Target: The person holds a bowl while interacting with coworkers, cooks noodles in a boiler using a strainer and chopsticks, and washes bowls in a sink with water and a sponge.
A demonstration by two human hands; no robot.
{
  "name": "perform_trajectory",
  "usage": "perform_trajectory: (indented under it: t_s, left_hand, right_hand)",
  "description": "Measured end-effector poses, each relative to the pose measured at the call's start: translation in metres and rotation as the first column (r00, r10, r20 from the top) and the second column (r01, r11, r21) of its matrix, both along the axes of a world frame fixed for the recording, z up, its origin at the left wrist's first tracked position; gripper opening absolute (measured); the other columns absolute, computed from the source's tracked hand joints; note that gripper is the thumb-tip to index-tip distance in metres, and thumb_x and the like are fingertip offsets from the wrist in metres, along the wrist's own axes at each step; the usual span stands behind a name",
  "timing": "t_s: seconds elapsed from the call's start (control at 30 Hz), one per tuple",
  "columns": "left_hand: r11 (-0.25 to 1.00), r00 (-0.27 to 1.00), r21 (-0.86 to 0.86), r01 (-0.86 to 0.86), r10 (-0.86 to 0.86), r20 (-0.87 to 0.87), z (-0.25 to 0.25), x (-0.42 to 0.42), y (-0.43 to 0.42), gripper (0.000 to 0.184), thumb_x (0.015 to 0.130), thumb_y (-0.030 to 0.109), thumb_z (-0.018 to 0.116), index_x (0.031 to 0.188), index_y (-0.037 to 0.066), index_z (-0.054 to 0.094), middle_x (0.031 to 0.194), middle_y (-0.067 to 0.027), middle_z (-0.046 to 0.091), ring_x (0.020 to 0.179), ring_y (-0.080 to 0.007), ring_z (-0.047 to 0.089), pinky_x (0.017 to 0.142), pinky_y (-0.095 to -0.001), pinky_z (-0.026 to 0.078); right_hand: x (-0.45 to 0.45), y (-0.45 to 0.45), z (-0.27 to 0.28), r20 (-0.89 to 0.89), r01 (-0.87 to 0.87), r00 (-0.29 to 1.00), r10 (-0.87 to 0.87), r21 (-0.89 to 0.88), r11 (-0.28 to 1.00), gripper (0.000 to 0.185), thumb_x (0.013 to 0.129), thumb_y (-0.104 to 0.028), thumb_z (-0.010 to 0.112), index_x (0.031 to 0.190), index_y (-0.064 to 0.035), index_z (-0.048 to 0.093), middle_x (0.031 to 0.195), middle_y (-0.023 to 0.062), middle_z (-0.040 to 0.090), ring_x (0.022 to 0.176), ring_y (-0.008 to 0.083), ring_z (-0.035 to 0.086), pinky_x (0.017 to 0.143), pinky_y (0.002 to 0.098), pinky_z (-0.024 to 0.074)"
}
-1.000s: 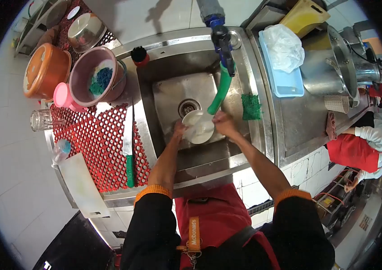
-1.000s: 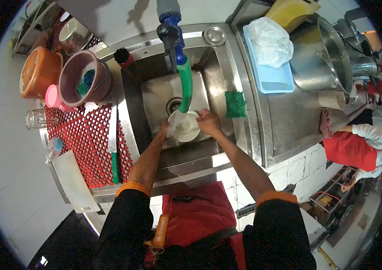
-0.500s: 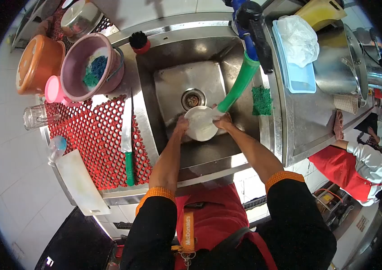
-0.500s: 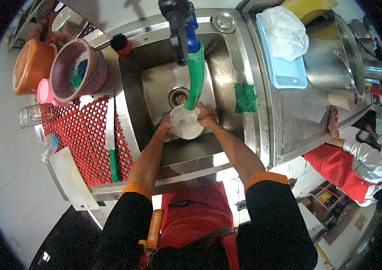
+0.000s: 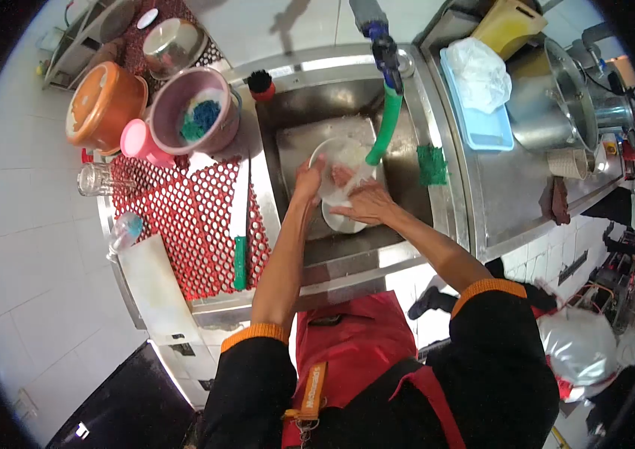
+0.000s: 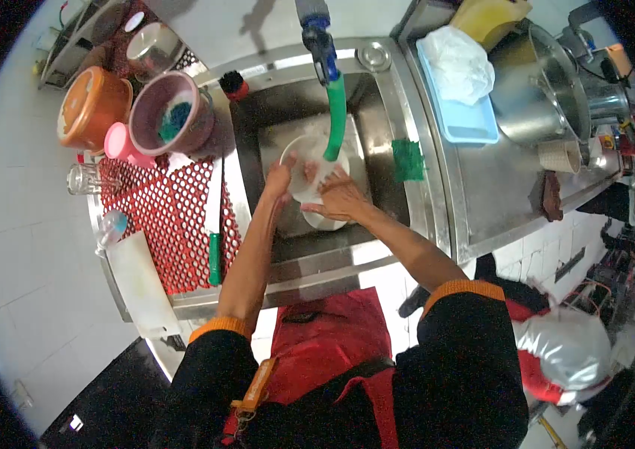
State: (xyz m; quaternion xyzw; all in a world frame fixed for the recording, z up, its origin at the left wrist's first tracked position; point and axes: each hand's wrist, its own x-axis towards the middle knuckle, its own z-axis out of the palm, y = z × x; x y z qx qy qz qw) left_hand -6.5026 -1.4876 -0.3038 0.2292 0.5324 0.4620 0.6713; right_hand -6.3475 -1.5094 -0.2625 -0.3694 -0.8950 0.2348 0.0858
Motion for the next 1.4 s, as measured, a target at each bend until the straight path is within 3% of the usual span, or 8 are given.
perform_trajectory:
  t_s: [0.07, 0.37, 0.53, 0.73, 0.83, 0.87, 0.9, 1.4]
  left_hand:
    - [0.999, 0.998, -0.018, -0.044, 0.043, -0.043, 0.032, -0.001, -0.012, 0.034, 0.089, 0.028, 0.05, 0.114, 0.005, 0.052, 0.088, -0.0083, 0.061, 0.071, -0.0182, 0.06, 0.061, -0.0329, 0.051]
    - [0.997, 1.0, -0.072, 0.001, 0.001, 0.023, -0.018, -0.008, -0.016, 0.03, 0.087, 0.025, 0.048, 0.11, 0.005, 0.051, 0.091, -0.0102, 0.057, 0.075, -0.0236, 0.056, 0.064, -0.0346, 0.049]
    - [0.901, 0.755, -0.366, -0.233, 0.405, 0.516, -0.007, 0.0, -0.036, 0.035, 0.086, 0.025, 0.045, 0.113, 0.002, 0.048, 0.098, -0.0164, 0.055, 0.082, -0.0298, 0.057, 0.067, -0.0382, 0.05]
    - [0.759, 0.872, -0.516, -0.397, 0.488, 0.048, -0.047, 0.047, -0.047, 0.048, 0.086, 0.032, 0.051, 0.122, 0.001, 0.043, 0.119, -0.0149, 0.049, 0.106, -0.0303, 0.048, 0.089, -0.0444, 0.041]
    - [0.805, 0.352, -0.455, -0.38, 0.581, 0.734, -0.168, 0.077, -0.05, 0.044, 0.086, 0.022, 0.05, 0.124, 0.002, 0.043, 0.12, -0.0131, 0.048, 0.111, -0.0274, 0.045, 0.095, -0.0401, 0.034]
    - [0.917, 0.899, 0.003, -0.399, 0.391, 0.196, -0.118, 0.08, -0.056, 0.04, 0.086, 0.017, 0.048, 0.122, 0.001, 0.045, 0.121, -0.0131, 0.047, 0.112, -0.0264, 0.044, 0.097, -0.0393, 0.032]
    - [0.951, 0.788, 0.305, -0.05, 0.225, -0.573, -0.072, 0.077, -0.058, 0.036, 0.085, 0.012, 0.047, 0.119, 0.0, 0.046, 0.122, -0.0131, 0.045, 0.113, -0.0254, 0.043, 0.098, -0.0385, 0.029]
    - [0.946, 0.5, 0.287, 0.151, 0.178, -0.848, 0.058, 0.012, -0.105, 0.067, 0.06, -0.007, 0.061, 0.123, 0.013, 0.048, 0.122, -0.0244, 0.035, 0.111, -0.0412, 0.036, 0.093, -0.0477, 0.031]
  right_hand:
    - [-0.007, 0.01, 0.054, 0.551, 0.107, 0.822, 0.141, -0.393, 0.913, 0.08, 0.082, -0.06, 0.039, 0.128, 0.0046, 0.035, 0.137, 0.0236, 0.025, 0.13, 0.0312, 0.021, 0.108, 0.0371, 0.0111]
    - [-0.004, 0.002, -0.177, -0.113, -0.04, 0.994, 0.012, -0.246, 0.969, 0.061, 0.09, -0.048, 0.03, 0.134, -0.0064, 0.029, 0.138, 0.0172, 0.03, 0.124, 0.0317, 0.033, 0.104, 0.0391, 0.0234]
    - [0.002, -0.005, -0.044, 0.204, 0.102, 0.979, -0.008, -0.454, 0.885, 0.047, 0.089, -0.041, 0.037, 0.114, -0.004, 0.051, 0.115, 0.0192, 0.052, 0.109, 0.0352, 0.048, 0.093, 0.0433, 0.0357]
    - [-0.034, -0.018, 0.075, 0.514, -0.022, 0.85, 0.111, -0.176, 0.984, 0.024, 0.077, -0.022, 0.054, 0.091, -0.0037, 0.062, 0.083, 0.0187, 0.063, 0.076, 0.0325, 0.063, 0.066, 0.044, 0.0499]
    - [-0.103, -0.003, 0.159, 0.3, 0.086, 0.952, -0.064, -0.06, 0.995, 0.017, 0.079, -0.018, 0.053, 0.084, -0.0057, 0.063, 0.08, 0.0176, 0.062, 0.075, 0.0353, 0.061, 0.065, 0.0437, 0.0487]
    - [-0.127, 0.008, 0.177, 0.106, 0.074, 0.991, -0.078, 0.042, 0.996, 0.015, 0.079, -0.015, 0.053, 0.085, -0.0063, 0.063, 0.079, 0.017, 0.062, 0.075, 0.0349, 0.06, 0.064, 0.0428, 0.0484]
    - [-0.153, 0.025, 0.189, -0.094, 0.081, 0.993, -0.068, 0.146, 0.986, 0.014, 0.079, -0.012, 0.052, 0.086, -0.0068, 0.063, 0.079, 0.0164, 0.062, 0.074, 0.0345, 0.06, 0.064, 0.0419, 0.0481]
    - [-0.298, 0.172, 0.134, 0.038, 0.086, 0.995, -0.089, 0.089, 0.992, 0.048, 0.065, -0.03, 0.068, 0.108, -0.0104, 0.057, 0.103, 0.0166, 0.06, 0.097, 0.0323, 0.057, 0.081, 0.0407, 0.0464]
